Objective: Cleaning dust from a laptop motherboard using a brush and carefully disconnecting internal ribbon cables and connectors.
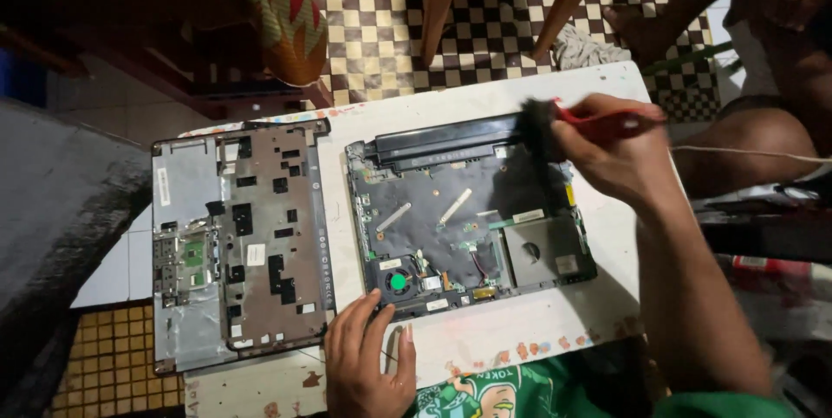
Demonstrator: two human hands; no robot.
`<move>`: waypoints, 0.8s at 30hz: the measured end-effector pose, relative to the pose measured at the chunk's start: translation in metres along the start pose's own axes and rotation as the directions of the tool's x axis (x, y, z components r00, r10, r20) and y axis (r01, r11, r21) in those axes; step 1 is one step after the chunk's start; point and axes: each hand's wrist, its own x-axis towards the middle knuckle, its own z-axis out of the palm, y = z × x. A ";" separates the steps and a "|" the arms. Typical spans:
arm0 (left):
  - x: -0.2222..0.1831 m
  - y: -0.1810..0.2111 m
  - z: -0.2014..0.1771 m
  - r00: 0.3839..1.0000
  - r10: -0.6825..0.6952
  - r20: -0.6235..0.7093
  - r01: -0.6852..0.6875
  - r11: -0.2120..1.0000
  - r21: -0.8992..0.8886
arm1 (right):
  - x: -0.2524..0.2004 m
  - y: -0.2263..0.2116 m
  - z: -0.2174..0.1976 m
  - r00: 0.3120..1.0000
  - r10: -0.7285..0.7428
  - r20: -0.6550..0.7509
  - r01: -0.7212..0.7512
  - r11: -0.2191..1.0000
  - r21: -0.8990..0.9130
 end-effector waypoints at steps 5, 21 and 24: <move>0.001 0.002 0.001 1.000 -0.002 -0.005 0.002 1.000 0.000 | 0.001 -0.012 -0.010 0.991 0.036 -0.132 -0.029 0.998 0.050; 0.001 0.000 0.000 1.000 0.008 -0.007 -0.008 1.000 0.002 | 0.005 -0.022 -0.016 0.975 0.221 0.007 -0.219 0.962 0.166; 0.002 0.002 0.001 1.000 0.007 -0.012 -0.007 1.000 0.003 | 0.005 -0.008 -0.009 0.976 0.060 -0.208 -0.037 0.993 0.112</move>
